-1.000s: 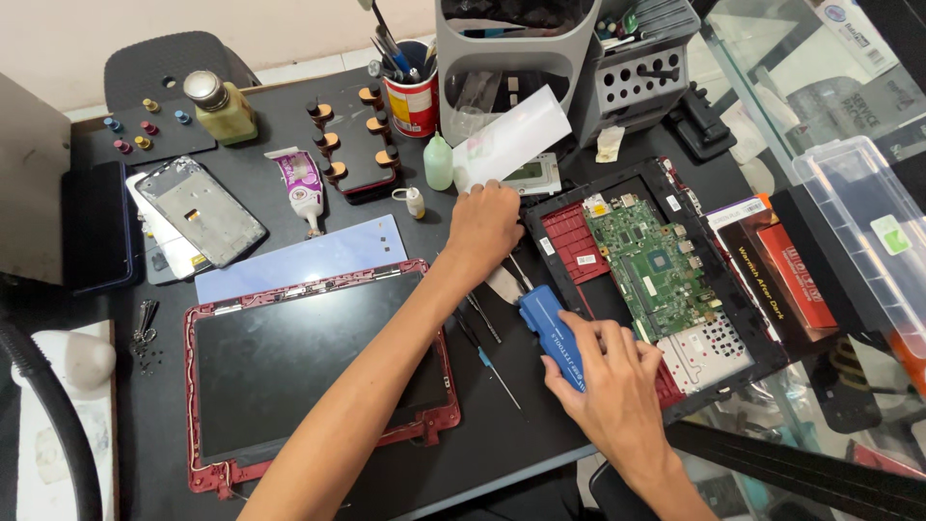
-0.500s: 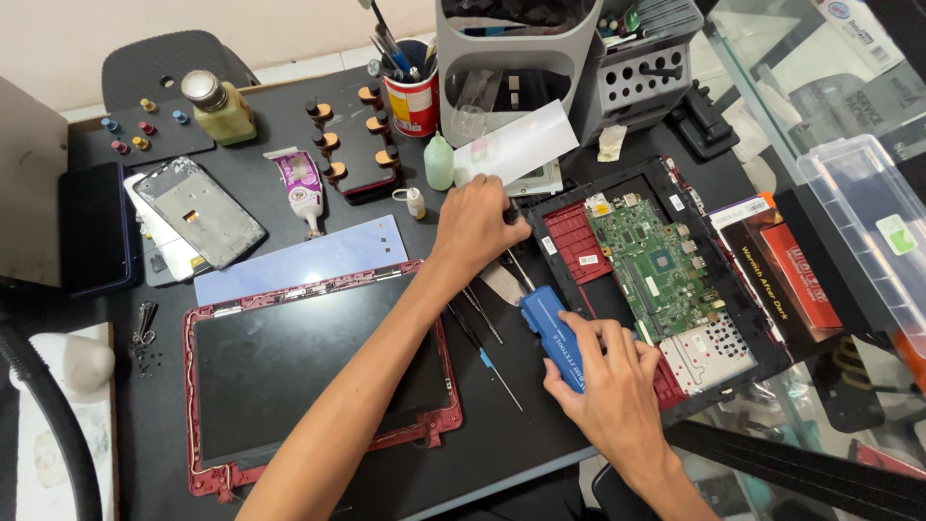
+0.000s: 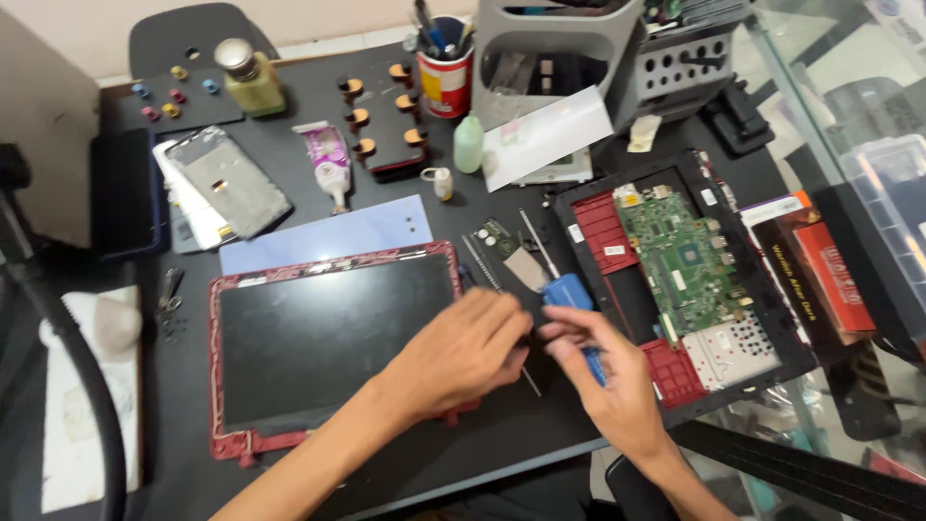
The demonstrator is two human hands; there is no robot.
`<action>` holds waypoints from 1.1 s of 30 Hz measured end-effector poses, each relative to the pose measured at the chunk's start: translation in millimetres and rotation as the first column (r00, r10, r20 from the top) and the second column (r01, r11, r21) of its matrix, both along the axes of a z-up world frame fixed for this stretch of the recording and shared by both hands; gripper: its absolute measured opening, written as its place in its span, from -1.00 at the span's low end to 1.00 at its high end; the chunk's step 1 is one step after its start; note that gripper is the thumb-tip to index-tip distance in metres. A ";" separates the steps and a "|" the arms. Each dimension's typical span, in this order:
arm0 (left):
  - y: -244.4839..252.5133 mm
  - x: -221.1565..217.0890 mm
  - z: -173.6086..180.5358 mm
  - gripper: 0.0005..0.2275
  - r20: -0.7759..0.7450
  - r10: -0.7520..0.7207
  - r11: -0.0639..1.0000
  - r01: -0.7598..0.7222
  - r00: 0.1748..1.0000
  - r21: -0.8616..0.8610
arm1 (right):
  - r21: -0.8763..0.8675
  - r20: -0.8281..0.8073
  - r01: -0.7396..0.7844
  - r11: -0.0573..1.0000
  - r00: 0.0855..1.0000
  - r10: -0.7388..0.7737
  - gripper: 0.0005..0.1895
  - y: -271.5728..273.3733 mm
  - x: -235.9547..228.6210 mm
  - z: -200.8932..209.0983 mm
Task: The person places a screen into a red laptop chassis and uses a screwdriver to secure it. They then flip the laptop over to access the back, remove a small metal bracket, and continue using the screwdriver to fasten screws around the screen's perimeter.
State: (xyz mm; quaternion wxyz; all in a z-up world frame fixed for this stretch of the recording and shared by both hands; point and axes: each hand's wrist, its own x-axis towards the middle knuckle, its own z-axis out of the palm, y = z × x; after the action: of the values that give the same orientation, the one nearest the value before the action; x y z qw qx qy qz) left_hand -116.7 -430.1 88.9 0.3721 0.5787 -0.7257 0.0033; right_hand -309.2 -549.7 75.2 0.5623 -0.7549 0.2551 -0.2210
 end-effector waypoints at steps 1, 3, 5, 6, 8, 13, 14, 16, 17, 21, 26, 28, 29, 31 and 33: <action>11.1 -2.3 -0.8 -0.73 0.013 0.003 1.000 -0.002 1.000 -0.009 | 0.072 -0.045 -0.055 0.996 0.997 0.058 -0.67 3.7 3.6 -3.2; 31.6 -4.8 -2.7 -0.73 0.011 0.033 0.999 -0.033 0.999 -0.017 | 0.215 -0.117 -0.161 0.963 0.975 0.189 -0.70 9.9 14.1 -8.0; 53.0 -5.7 -4.4 -0.74 -0.020 0.088 0.996 -0.088 0.996 -0.009 | 0.268 -0.070 -0.235 0.934 0.963 0.262 -0.75 18.2 25.1 -9.7; 63.7 -4.8 -4.5 -0.74 -0.099 0.121 0.993 -0.120 0.988 0.015 | 0.292 -0.044 -0.271 0.917 0.954 0.296 -0.77 22.0 31.6 -9.8; 82.6 -3.9 -4.6 -0.76 -0.255 0.189 0.982 -0.178 0.948 0.065 | 0.329 -0.040 -0.293 0.898 0.946 0.323 -0.78 28.6 43.5 -8.3; 108.3 -0.2 -10.0 -0.77 -0.545 0.394 0.919 -0.311 0.740 0.242 | 0.244 -0.037 -0.329 0.912 0.937 0.348 -0.81 48.7 62.3 -4.3; 113.3 0.8 -11.5 -0.80 -0.566 0.397 0.917 -0.286 0.723 0.279 | 0.211 -0.043 -0.335 0.918 0.935 0.351 -0.81 51.7 63.8 -4.1; 118.1 2.2 -15.2 -0.82 -0.507 0.412 0.910 -0.313 0.757 0.272 | 0.182 -0.072 -0.329 0.927 0.935 0.346 -0.82 57.4 66.5 -5.1; 119.0 2.2 -17.0 -0.83 -0.477 0.415 0.908 -0.323 0.775 0.265 | 0.186 -0.095 -0.317 0.930 0.936 0.339 -0.83 59.1 67.4 -5.9; 118.0 -3.6 -23.1 -0.83 -0.572 0.469 0.883 -0.347 0.673 0.316 | 0.142 -0.065 -0.304 0.942 0.947 0.316 -0.85 64.7 68.0 -9.0; 112.7 -8.3 -29.9 -0.83 -0.642 0.553 0.829 -0.426 0.531 0.362 | 0.175 -0.044 -0.233 0.957 0.969 0.244 -0.84 73.0 69.4 -13.5; 112.9 -6.7 -30.1 -0.81 -0.676 0.576 0.817 -0.364 0.461 0.448 | 0.166 -0.025 -0.223 0.961 0.973 0.230 -0.84 74.4 68.8 -15.2; 112.5 -6.2 -29.8 -0.80 -0.689 0.587 0.810 -0.327 0.425 0.488 | 0.153 -0.014 -0.228 0.962 0.972 0.233 -0.84 74.2 67.4 -15.9; 115.5 -3.2 -28.0 -0.78 -0.727 0.551 0.834 -0.257 0.409 0.488 | 0.194 -0.013 -0.226 0.954 0.972 0.233 -0.84 72.7 65.4 -18.7; 114.9 -3.4 -26.3 -0.76 -0.767 0.518 0.855 -0.202 0.378 0.477 | 0.298 -0.033 -0.214 0.930 0.972 0.234 -0.85 68.0 64.4 -22.0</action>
State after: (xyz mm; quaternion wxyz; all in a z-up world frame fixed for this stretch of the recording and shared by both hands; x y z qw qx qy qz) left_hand -120.1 -315.2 62.5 0.5852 0.6911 -0.2744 -0.3236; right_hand -244.8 -481.7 53.2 0.6804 -0.6945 0.2161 -0.0895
